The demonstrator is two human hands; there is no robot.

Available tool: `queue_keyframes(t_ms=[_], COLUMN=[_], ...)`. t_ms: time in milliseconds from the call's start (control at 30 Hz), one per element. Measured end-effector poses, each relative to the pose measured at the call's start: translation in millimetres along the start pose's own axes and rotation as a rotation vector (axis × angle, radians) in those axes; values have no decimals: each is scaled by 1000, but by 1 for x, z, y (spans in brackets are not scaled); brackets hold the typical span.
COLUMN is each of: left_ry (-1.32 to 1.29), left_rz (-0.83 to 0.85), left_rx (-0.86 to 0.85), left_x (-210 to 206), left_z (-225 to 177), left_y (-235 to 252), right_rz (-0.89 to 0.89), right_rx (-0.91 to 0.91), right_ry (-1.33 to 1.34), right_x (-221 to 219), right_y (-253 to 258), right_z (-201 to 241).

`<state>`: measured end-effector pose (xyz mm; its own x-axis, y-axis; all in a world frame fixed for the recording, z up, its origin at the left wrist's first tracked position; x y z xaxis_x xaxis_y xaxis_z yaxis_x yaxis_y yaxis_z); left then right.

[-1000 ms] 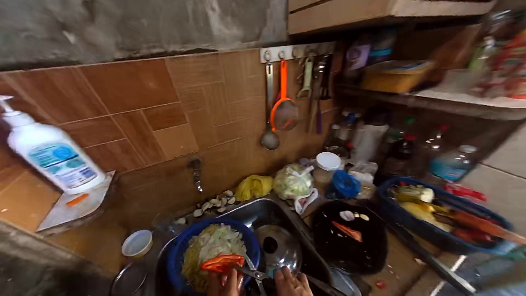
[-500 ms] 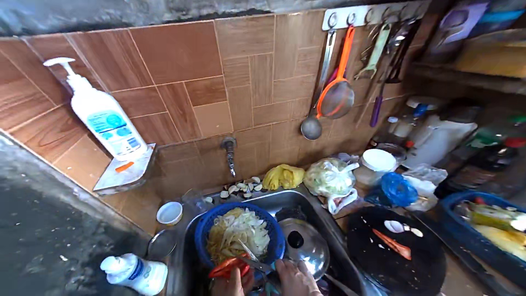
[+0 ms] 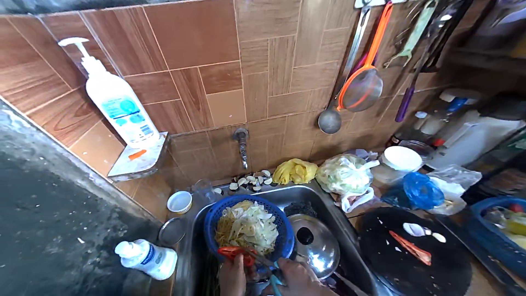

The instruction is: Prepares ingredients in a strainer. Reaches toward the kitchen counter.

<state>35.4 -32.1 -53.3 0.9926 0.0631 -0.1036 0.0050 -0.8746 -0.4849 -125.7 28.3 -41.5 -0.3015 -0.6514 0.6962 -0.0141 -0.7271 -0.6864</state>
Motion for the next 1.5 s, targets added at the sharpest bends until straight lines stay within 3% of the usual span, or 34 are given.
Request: queue_keyframes(t_ms=[200, 500, 800, 1133, 1500], left_ry=[-20, 61, -29, -104, 27], left_rz=[-76, 11, -41, -123, 72], left_rx=[100, 8, -17, 101, 78], left_x=[-1, -7, -11, -8, -13], left_z=[6, 5, 3, 9, 11], left_y=[4, 2, -4, 5, -1], right_rz=[40, 42, 42, 75, 105], right_rx=[-19, 38, 44, 78, 69], right_ry=[6, 34, 103, 98, 106], right_x=[-2, 0, 0, -4, -4], right_y=[8, 3, 0, 12, 11], right_z=[-2, -12, -14, -14, -25])
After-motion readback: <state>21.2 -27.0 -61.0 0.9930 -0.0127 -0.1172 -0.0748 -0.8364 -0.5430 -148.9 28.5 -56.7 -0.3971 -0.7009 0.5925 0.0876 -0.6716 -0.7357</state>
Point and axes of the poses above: each hand's wrist, its own y-axis towards the middle knuckle, its own x-axis out of the back of the hand, z = x × y, the point moved 5 cm from there along y, towards the middle knuckle, and after that the axes turned 12 degrees about -y, right-handed, at the moved point
